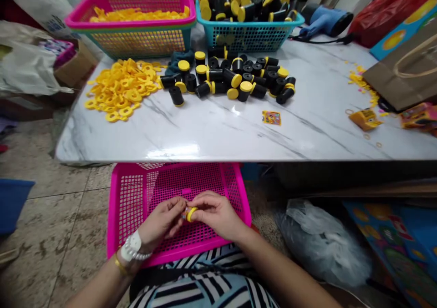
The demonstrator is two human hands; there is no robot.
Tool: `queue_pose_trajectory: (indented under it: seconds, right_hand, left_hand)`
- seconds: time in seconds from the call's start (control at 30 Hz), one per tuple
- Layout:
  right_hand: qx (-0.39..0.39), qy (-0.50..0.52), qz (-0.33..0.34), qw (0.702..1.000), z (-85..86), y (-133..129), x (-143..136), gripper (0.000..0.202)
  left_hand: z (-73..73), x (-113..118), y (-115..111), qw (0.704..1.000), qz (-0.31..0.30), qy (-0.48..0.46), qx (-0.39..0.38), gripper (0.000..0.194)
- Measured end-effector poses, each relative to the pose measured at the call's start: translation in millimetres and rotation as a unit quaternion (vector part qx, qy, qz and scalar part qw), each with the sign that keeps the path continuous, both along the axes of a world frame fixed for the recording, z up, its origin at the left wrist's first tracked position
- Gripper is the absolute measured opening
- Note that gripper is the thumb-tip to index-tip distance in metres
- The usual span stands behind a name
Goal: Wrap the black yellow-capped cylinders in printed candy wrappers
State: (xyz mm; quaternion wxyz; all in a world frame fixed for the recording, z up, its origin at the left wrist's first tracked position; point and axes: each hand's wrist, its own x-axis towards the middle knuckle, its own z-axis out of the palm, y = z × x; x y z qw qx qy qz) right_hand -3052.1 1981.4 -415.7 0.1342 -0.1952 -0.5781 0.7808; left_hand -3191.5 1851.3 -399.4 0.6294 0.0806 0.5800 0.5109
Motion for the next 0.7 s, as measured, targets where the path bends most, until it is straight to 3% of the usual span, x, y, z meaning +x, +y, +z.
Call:
queue_pose_trajectory:
  seconds: [0.17, 0.27, 0.4, 0.47, 0.57, 0.63, 0.7]
  right_hand:
    - [0.114, 0.077, -0.073, 0.988, 7.3, -0.1, -6.0, 0.009]
    - [0.191, 0.074, -0.092, 0.974, 12.6, -5.9, -10.6, 0.007]
    - [0.276, 0.058, -0.067, 0.957, 23.4, -8.4, -11.9, 0.008]
    - [0.267, 0.018, -0.088, 0.96, 26.3, -0.2, -7.2, 0.01]
    - [0.215, -0.087, -0.263, 0.937, 19.9, 25.0, 8.3, 0.022]
    - [0.162, -0.145, -0.363, 0.906, 6.3, 44.3, 21.0, 0.029]
    - [0.087, -0.18, -0.387, 0.9, -13.7, 60.4, 31.2, 0.033]
  left_hand:
    - [9.4, -2.8, -0.2, 0.994, 0.05, -0.102, 0.01, 0.051]
    - [9.6, -3.2, 2.9, 0.994, 0.065, -0.084, -0.005, 0.052]
    - [7.2, 0.1, 6.6, 0.996, 0.07, -0.049, -0.008, 0.053]
    - [3.7, 0.7, 5.2, 0.997, 0.061, -0.027, -0.024, 0.053]
    - [-6.7, -0.4, 0.9, 0.996, 0.066, 0.006, -0.053, 0.053]
    - [-14.6, -0.1, -1.4, 0.995, 0.07, -0.001, -0.071, 0.055]
    - [-20.3, 3.0, -2.7, 0.993, 0.074, -0.018, -0.086, 0.056]
